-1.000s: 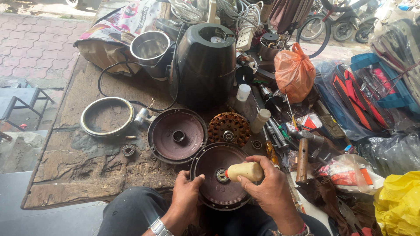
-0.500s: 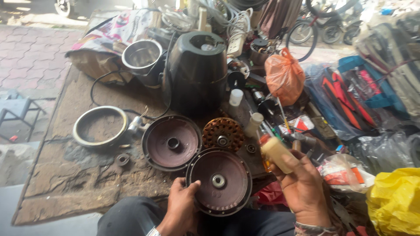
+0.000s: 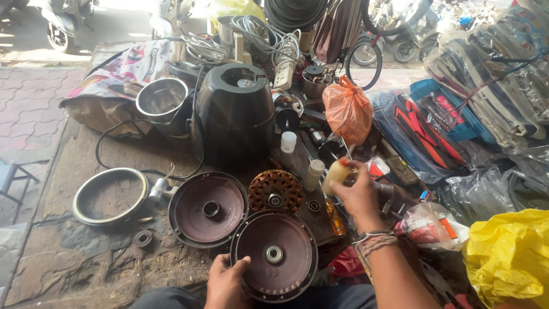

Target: The person repairs a fan motor by applying oil to the bearing from a bottle and cleaning the internal components with a cloth. They then use a hammer to tap a metal file against the central shaft of the copper-wound stator to seat it into the housing.

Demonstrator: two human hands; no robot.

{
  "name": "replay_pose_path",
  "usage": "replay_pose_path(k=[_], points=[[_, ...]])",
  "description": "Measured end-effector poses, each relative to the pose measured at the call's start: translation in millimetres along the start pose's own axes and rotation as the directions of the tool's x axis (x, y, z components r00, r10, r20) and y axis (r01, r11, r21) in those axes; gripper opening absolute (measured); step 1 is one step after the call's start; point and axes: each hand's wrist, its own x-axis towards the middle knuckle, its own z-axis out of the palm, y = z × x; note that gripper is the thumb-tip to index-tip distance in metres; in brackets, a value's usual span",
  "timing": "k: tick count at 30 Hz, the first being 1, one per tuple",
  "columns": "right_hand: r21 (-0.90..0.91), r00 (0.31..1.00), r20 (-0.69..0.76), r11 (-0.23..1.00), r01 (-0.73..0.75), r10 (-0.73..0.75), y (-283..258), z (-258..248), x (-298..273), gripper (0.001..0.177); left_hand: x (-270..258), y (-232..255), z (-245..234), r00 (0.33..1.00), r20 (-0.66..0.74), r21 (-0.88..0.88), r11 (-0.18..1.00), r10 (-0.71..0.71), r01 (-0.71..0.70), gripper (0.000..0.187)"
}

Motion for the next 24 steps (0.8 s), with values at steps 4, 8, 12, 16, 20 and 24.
replay_pose_path(k=[4,8,12,16,20,24], points=[[-0.412,0.997,0.011,0.908,0.072,-0.074,16.4,4.2,-1.5,0.063,-0.3,-1.7,0.1,1.000,0.007,-0.024,1.000,0.005,-0.005,0.030],[-0.278,0.994,-0.024,0.956,0.094,-0.105,38.1,16.5,2.0,0.060,-4.2,-3.5,0.9,1.000,0.012,-0.113,0.993,-0.009,0.011,0.030],[-0.318,0.986,0.020,0.934,0.164,-0.166,44.7,29.6,5.7,0.061,1.6,-4.6,-1.1,0.999,0.019,-0.037,0.998,0.045,-0.044,0.029],[-0.349,0.998,0.023,0.935,0.067,-0.064,39.4,25.7,4.9,0.064,1.4,-5.5,0.1,1.000,0.007,-0.074,0.997,0.002,-0.002,0.031],[-0.361,0.999,0.039,0.933,-0.010,0.026,33.5,24.1,2.8,0.071,-4.3,0.9,1.9,1.000,0.007,-0.050,0.999,0.010,-0.009,0.029],[-0.364,0.993,0.082,0.924,0.113,-0.089,37.4,31.6,1.3,0.065,-12.7,9.8,7.0,1.000,0.022,-0.052,0.999,0.002,-0.001,0.029]])
